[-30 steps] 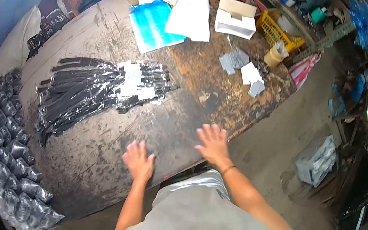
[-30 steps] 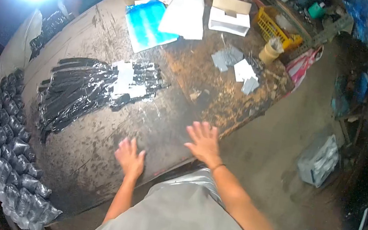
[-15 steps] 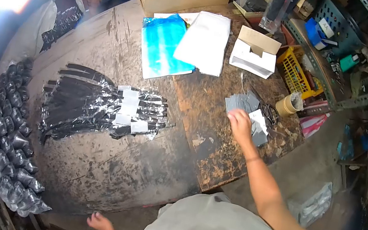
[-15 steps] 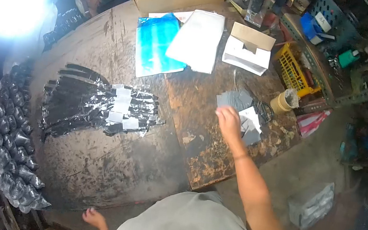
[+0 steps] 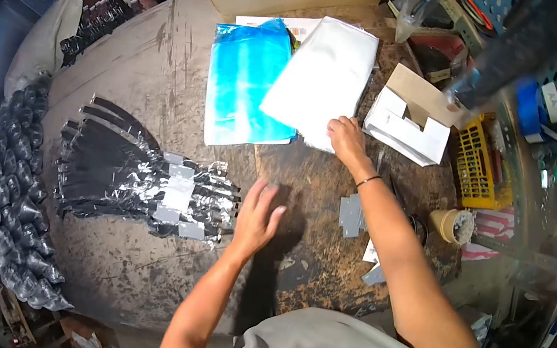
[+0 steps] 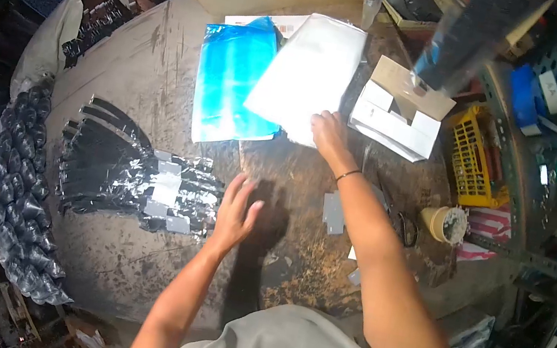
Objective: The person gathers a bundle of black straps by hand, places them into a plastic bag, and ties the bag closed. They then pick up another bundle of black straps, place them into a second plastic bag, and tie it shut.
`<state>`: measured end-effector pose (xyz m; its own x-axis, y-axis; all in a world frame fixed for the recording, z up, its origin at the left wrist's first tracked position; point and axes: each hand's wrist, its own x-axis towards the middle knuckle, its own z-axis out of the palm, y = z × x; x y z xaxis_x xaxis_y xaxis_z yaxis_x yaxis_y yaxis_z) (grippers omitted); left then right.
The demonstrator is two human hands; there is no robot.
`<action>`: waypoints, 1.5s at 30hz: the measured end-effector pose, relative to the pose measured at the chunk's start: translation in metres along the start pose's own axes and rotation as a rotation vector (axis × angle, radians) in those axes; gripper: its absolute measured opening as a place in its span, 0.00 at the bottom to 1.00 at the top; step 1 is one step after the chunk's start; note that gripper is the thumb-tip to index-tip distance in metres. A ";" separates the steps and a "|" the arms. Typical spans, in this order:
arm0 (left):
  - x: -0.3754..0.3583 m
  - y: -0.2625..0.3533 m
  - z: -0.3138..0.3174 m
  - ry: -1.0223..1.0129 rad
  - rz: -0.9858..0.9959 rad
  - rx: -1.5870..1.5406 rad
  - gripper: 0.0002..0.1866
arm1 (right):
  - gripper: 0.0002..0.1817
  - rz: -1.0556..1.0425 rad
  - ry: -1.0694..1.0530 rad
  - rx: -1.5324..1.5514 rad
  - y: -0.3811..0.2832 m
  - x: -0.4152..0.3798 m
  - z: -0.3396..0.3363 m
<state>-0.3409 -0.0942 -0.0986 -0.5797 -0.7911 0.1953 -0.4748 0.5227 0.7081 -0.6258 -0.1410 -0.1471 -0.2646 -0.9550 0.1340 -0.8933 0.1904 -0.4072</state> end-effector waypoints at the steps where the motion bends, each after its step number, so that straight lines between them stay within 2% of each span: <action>1: 0.029 -0.002 0.015 -0.028 0.077 0.018 0.23 | 0.05 -0.025 0.014 0.095 0.006 0.002 -0.001; 4: 0.097 -0.011 0.062 -0.143 0.214 0.054 0.30 | 0.07 -0.004 -0.002 0.247 0.016 0.007 -0.008; 5: 0.111 -0.014 0.076 -0.152 0.219 0.051 0.30 | 0.07 0.006 0.000 0.247 0.018 0.007 -0.011; 7: 0.135 -0.012 0.096 -0.263 0.205 0.287 0.38 | 0.08 0.057 0.031 0.402 0.020 0.007 -0.014; 8: 0.142 -0.007 0.101 -0.262 0.210 0.286 0.38 | 0.08 0.057 0.035 0.399 0.019 0.007 -0.015; 10: 0.152 0.003 0.106 -0.459 0.053 0.565 0.45 | 0.10 0.289 0.123 0.808 0.015 0.009 -0.016; 12: 0.159 0.001 0.107 -0.504 0.010 0.579 0.47 | 0.08 0.255 0.170 1.153 0.001 0.018 -0.044; 14: 0.164 -0.004 0.106 -0.577 0.035 0.576 0.47 | 0.10 0.314 0.287 1.354 -0.027 0.028 -0.091; 15: 0.168 0.002 0.097 -0.581 0.042 0.588 0.44 | 0.10 0.249 0.312 1.320 -0.039 0.032 -0.116; 16: 0.169 0.001 0.092 -0.560 0.037 0.594 0.44 | 0.10 0.074 0.311 1.115 -0.045 0.034 -0.138; 18: 0.165 -0.008 0.081 -0.559 0.009 0.312 0.42 | 0.09 -0.095 0.261 0.780 -0.066 0.030 -0.179; 19: 0.162 0.005 0.050 -0.586 -0.086 -0.006 0.37 | 0.09 -0.109 0.260 0.786 -0.076 0.024 -0.198; 20: 0.152 0.018 0.026 -0.574 -0.086 0.006 0.37 | 0.08 -0.167 0.172 0.636 -0.087 0.016 -0.215; 21: 0.136 0.030 0.005 -0.213 0.032 -0.036 0.32 | 0.08 -0.224 0.092 0.486 -0.096 0.010 -0.224; 22: 0.123 0.044 -0.016 0.148 0.149 -0.076 0.27 | 0.08 -0.241 0.098 0.500 -0.105 0.006 -0.226; 23: 0.121 0.074 -0.040 0.162 0.141 -0.057 0.27 | 0.08 -0.411 0.006 0.526 -0.117 0.002 -0.227; 24: 0.126 0.112 -0.064 0.392 0.294 0.061 0.21 | 0.07 -0.584 -0.087 0.546 -0.131 -0.002 -0.229; 25: 0.121 0.124 -0.078 0.514 0.384 0.127 0.18 | 0.12 -0.610 -0.209 0.530 -0.150 -0.007 -0.235; 26: 0.115 0.136 -0.092 0.645 0.463 0.202 0.15 | 0.12 -0.641 -0.199 0.528 -0.166 -0.013 -0.250; 28: 0.098 0.137 -0.116 0.130 0.296 -0.556 0.10 | 0.18 -0.704 -0.133 0.295 -0.194 -0.030 -0.282; 29: 0.084 0.140 -0.127 0.221 0.126 -0.471 0.08 | 0.22 -0.744 0.003 0.216 -0.195 -0.038 -0.288; 30: 0.070 0.140 -0.142 0.268 0.038 -0.438 0.05 | 0.19 -0.663 0.020 0.041 -0.192 -0.048 -0.295; 31: 0.055 0.145 -0.155 0.316 -0.018 -0.562 0.03 | 0.16 -0.629 0.057 0.010 -0.185 -0.053 -0.297; 32: 0.044 0.143 -0.168 0.365 0.095 -0.521 0.02 | 0.14 -0.595 0.089 -0.026 -0.178 -0.055 -0.295; 33: 0.029 0.142 -0.177 0.355 0.110 -0.648 0.03 | 0.14 -0.593 0.100 -0.041 -0.174 -0.058 -0.293; 34: 0.016 0.142 -0.187 0.343 0.051 -0.667 0.03 | 0.11 -0.543 0.031 0.249 -0.170 -0.062 -0.289; 36: -0.007 0.145 -0.199 0.373 0.078 -0.654 0.03 | 0.09 -0.365 -0.082 0.859 -0.180 -0.081 -0.275; 38: -0.025 0.133 -0.208 0.403 0.071 -0.592 0.02 | 0.10 -0.289 -0.015 1.186 -0.200 -0.104 -0.245; 40: -0.051 0.122 -0.223 0.412 0.028 -0.498 0.03 | 0.10 -0.285 0.037 1.385 -0.226 -0.131 -0.211; 41: -0.063 0.113 -0.230 0.431 0.066 -0.487 0.02 | 0.11 -0.166 -0.107 1.169 -0.240 -0.147 -0.205; 42: -0.077 0.100 -0.235 0.484 0.026 -0.466 0.04 | 0.12 -0.079 -0.212 1.077 -0.254 -0.161 -0.201; 44: -0.110 0.093 -0.256 0.743 0.192 0.089 0.08 | 0.13 -0.031 -0.221 1.222 -0.275 -0.186 -0.183; 45: -0.130 0.094 -0.268 0.847 0.221 0.460 0.14 | 0.13 -0.051 -0.264 1.215 -0.286 -0.197 -0.173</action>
<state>-0.1327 -0.0272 0.1247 -0.1062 -0.5335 0.8391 -0.7279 0.6166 0.2999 -0.3814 0.0318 0.0990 -0.0325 -0.9984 0.0461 0.0512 -0.0477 -0.9975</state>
